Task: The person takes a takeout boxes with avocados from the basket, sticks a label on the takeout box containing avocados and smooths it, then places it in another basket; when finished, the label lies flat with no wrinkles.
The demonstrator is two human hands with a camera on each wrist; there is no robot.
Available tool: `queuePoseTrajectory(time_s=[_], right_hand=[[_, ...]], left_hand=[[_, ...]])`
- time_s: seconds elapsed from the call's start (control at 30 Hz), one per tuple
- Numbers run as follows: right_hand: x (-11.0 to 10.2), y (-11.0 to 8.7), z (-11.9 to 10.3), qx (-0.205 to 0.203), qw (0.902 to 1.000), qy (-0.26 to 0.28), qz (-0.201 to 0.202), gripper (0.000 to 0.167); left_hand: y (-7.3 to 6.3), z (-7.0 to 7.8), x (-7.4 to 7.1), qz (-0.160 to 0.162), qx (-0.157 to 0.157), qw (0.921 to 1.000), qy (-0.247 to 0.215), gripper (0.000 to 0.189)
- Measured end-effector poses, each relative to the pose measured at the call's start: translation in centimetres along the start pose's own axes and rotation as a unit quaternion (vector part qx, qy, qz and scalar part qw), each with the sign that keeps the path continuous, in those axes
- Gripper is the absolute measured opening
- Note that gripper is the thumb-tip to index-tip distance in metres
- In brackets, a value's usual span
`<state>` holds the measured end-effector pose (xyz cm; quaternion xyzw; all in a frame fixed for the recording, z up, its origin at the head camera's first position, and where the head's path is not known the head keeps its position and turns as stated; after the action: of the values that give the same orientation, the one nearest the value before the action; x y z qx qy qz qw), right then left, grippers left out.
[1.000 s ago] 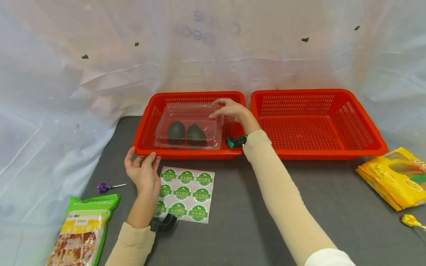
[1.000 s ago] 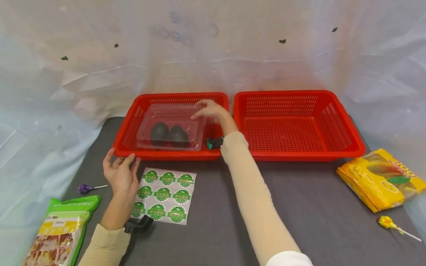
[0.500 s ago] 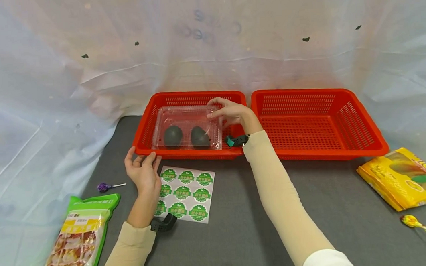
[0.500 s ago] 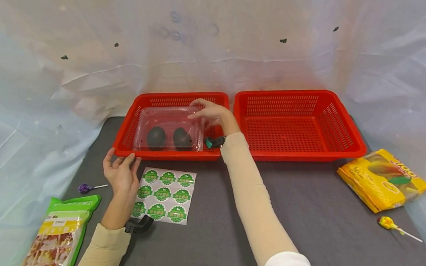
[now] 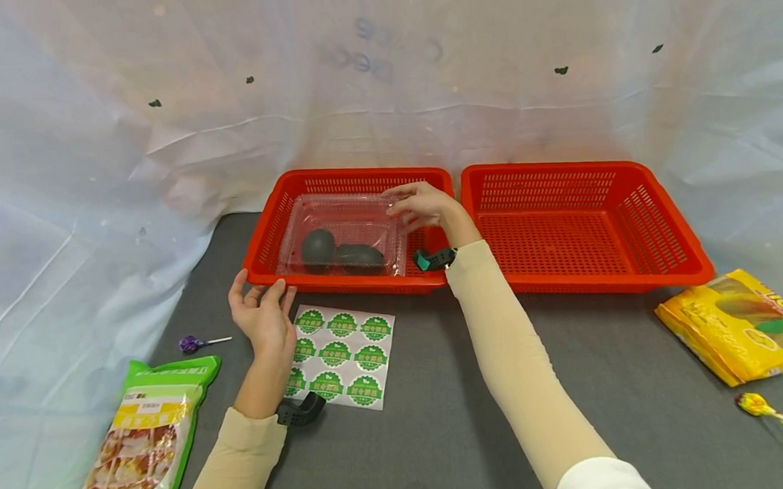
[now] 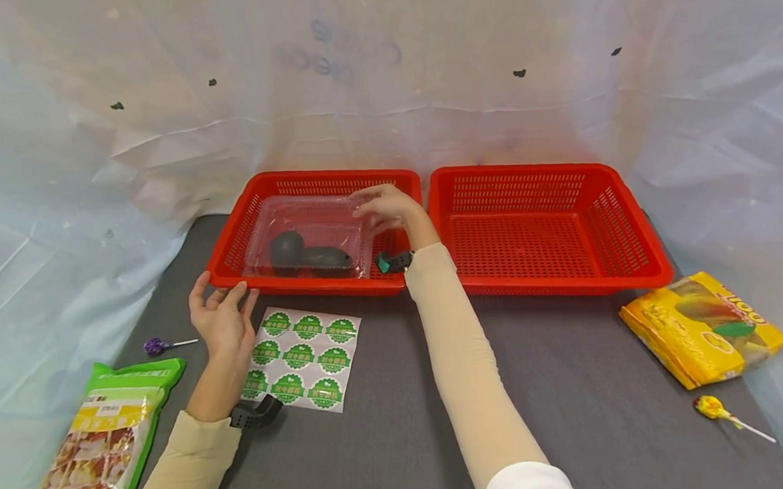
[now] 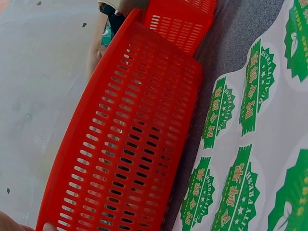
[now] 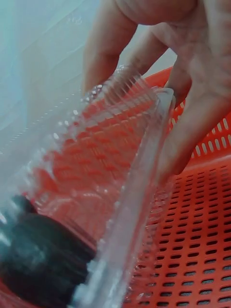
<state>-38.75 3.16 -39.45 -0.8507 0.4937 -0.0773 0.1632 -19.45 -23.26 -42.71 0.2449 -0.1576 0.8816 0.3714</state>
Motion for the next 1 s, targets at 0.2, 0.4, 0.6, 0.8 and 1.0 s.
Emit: queuePoseTrajectory(time_s=[0.2, 0.4, 0.6, 0.8, 1.0], right_hand=[[-0.6, -0.3, -0.5, 0.0, 0.9997, -0.006, 0.023, 0.046], [-1.6, -1.4, -2.1, -0.008, 0.9991, -0.008, 0.042, 0.047], [-2.9, -3.7, -4.4, -0.021, 0.9991, 0.003, 0.036, 0.051], [-4.8, -8.5, -5.2, -0.045, 0.9985, 0.001, 0.031, 0.051], [-6.2, -15.1, -3.8, -0.052, 0.9981, -0.006, 0.033, 0.055]], left_hand=[[0.0, -0.1, 0.0, 0.002, -0.006, 1.0, 0.0, 0.062], [0.0, -0.1, 0.0, 0.001, -0.001, 1.0, -0.002, 0.061], [0.0, -0.1, 0.0, 0.004, 0.002, 1.0, -0.002, 0.061], [-0.3, -0.4, -0.2, 0.007, -0.007, 0.9999, 0.001, 0.062], [-0.3, -0.5, -0.1, -0.003, 0.003, 1.0, 0.005, 0.063]])
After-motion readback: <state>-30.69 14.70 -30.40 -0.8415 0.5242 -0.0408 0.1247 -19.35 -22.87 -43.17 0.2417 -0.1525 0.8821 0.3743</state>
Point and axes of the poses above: each hand's wrist, its own y-axis towards the middle knuckle, its own x-axis out of the palm, z = x × y, the point moved 5 cm from there along y, towards the middle knuckle, and after that the axes turned 2 degrees about x, right-handed, at the moved point
